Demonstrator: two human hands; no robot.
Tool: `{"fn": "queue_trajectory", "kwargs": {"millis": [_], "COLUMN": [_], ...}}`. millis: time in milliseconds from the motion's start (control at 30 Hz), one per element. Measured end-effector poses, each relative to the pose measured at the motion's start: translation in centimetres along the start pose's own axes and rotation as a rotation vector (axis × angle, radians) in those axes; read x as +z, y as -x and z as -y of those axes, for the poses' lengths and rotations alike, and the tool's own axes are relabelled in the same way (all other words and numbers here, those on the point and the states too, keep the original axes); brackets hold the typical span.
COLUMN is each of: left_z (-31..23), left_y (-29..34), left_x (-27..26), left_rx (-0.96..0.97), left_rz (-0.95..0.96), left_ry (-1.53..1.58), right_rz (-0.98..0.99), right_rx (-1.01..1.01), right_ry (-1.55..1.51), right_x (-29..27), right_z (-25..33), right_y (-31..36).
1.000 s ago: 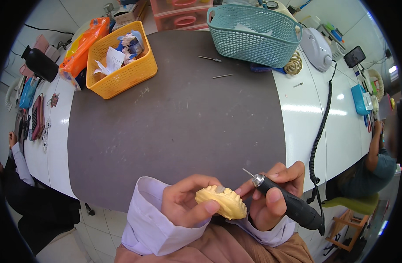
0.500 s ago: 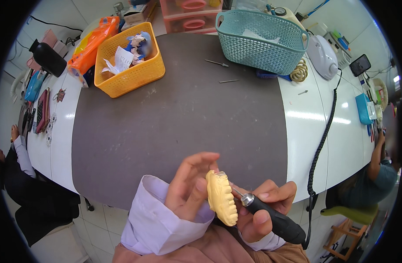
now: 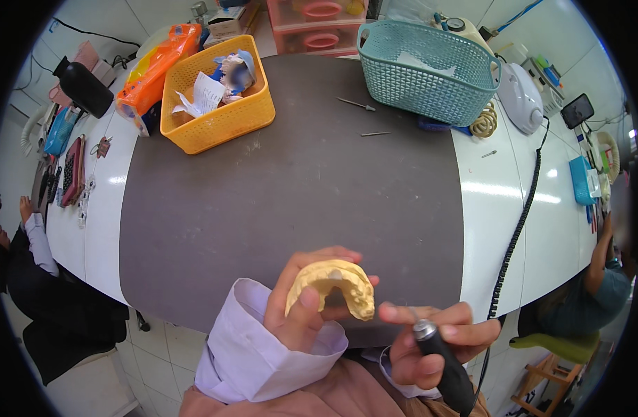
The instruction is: The person uses a rotary tool to grind and shape a small white object held in their left hand. They then pick up a yellow dental mold and use the rotary tool to work on its surface. The person alternates between grinding the small object and the mold, occasionally placing the tool on the table to inspect the items.
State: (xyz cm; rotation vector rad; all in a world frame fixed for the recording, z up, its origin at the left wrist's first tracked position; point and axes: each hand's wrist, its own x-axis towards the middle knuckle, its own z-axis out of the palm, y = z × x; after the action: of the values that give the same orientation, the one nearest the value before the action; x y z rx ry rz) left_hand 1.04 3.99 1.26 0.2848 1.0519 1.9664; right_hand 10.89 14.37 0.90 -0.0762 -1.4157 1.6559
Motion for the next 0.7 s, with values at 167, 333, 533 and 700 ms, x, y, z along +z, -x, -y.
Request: {"fn": "queue_trajectory", "kwargs": {"millis": [167, 333, 533, 700], "left_z": [-0.5, -0.8, -0.7, -0.9], "left_y": [0.5, 0.9, 0.6, 0.7], "left_x": [-0.6, -0.1, -0.3, -0.4], "left_rx": [0.02, 0.016, 0.071, 0.053], "left_rz": [0.098, 0.068, 0.037, 0.027], "left_ry": [-0.165, -0.297, -0.55, -0.58], "right_rz": [0.104, 0.183, 0.287, 0.21], "right_rx": [-0.059, -0.073, -0.07, -0.071], "right_ry": [0.157, 0.123, 0.156, 0.148], "right_x": [-1.7, -1.7, -1.5, -1.4], "right_z": [-0.2, -0.3, -0.6, -1.3], "right_y": [-2.5, -2.8, -3.6, -3.0]}}
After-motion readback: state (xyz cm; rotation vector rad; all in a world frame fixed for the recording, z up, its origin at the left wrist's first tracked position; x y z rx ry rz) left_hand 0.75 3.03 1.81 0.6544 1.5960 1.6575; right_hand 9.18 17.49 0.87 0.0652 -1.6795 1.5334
